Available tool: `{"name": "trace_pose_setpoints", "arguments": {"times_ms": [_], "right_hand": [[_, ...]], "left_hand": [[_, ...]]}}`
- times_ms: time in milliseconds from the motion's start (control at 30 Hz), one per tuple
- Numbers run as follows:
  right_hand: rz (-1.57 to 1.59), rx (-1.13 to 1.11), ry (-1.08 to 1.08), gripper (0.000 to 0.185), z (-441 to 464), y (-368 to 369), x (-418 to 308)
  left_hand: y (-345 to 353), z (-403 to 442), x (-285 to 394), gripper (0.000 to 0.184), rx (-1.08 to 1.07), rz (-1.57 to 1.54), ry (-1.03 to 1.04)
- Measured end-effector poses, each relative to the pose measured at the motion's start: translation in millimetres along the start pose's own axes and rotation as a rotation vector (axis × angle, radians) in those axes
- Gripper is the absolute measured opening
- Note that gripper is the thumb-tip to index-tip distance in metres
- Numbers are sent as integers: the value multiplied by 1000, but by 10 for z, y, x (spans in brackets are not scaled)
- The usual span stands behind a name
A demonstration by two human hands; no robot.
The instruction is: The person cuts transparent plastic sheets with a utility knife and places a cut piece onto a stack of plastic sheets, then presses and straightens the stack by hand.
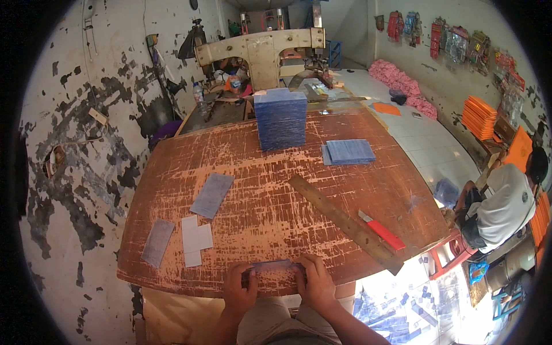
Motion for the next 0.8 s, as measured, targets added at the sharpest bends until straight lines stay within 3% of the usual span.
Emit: {"name": "trace_pose_setpoints", "arguments": {"times_ms": [800], "right_hand": [[4,27,-8,25,-3,-10,-29]], "left_hand": [[12,-12,-23,26,-10,-11,5]]}}
Point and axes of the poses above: each hand's wrist, its own z-axis towards the middle knuckle, its own y-axis out of the palm, x = y × z, the point moved 10 cm from there along z, towards the middle knuckle, and after that the axes turned 12 degrees about z, right-handed, at the moved point
